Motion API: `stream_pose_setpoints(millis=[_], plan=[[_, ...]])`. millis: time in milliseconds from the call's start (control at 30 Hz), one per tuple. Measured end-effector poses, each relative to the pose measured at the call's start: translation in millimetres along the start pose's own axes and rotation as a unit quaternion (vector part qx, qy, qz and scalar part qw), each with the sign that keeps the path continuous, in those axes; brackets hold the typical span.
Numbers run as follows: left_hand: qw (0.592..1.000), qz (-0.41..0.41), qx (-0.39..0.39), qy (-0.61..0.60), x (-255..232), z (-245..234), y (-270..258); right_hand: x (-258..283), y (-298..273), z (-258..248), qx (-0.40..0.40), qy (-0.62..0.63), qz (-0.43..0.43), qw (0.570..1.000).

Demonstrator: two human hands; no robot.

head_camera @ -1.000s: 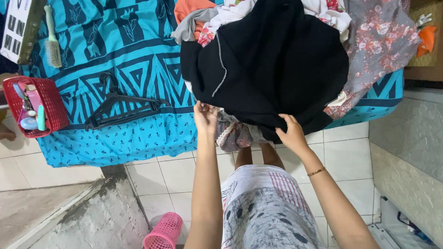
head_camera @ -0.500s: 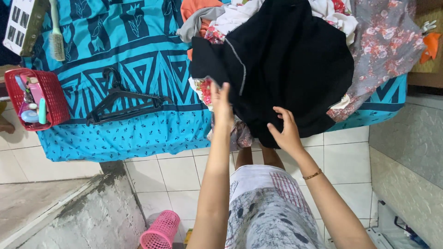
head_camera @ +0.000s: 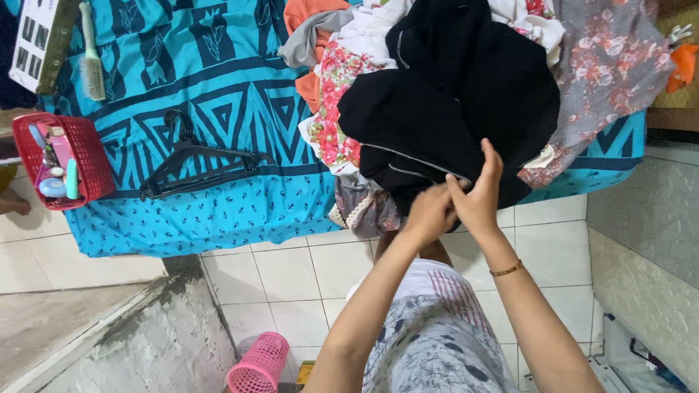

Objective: The person is putting a black shirt onto a hanger and buttoning it up.

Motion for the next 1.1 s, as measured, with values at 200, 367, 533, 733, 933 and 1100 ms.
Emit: stream_pose_setpoints(millis=[200, 367, 533, 733, 933, 1100], plan=[[0.996, -0.033, 0.078, 0.011, 25.8, 34.8, -39.4, -5.8, 4.1, 11.7, 0.095, -0.069, 0.015, 0.993], [0.996, -0.07, 0.026, -0.054, 45.8, 24.0, -42.9, -19.0, 8.6, 19.9, 0.123, -0.043, 0.1, 0.986], [0.947, -0.178, -0.154, -0.217, 132.9, 39.3, -59.7, -19.1, -1.7, 11.0, 0.102, 0.014, 0.056, 0.993], [0.579, -0.386, -0.329, -0.639, 199.3, 18.6, -69.8, -30.1, -30.5, 7.0, 0.154, 0.012, 0.023, 0.988], [0.492, -0.332, -0.414, -0.69, 153.1, -34.0, -37.7, -49.2, -41.4, 5.5, 0.155, 0.041, 0.12, 0.98], [0.558, -0.233, -0.439, -0.665, 127.3, -59.3, -29.1, -59.4, -36.3, 0.8, 0.16, 0.011, 0.103, 0.982]])
Point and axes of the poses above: each hand's wrist, its own y-axis towards the middle knuckle, its own z-axis out of the palm, x = y × z, the point moved 1 cm from there along y, towards the middle knuckle, and after that the axes turned 12 degrees about z, right-handed, at the moved point
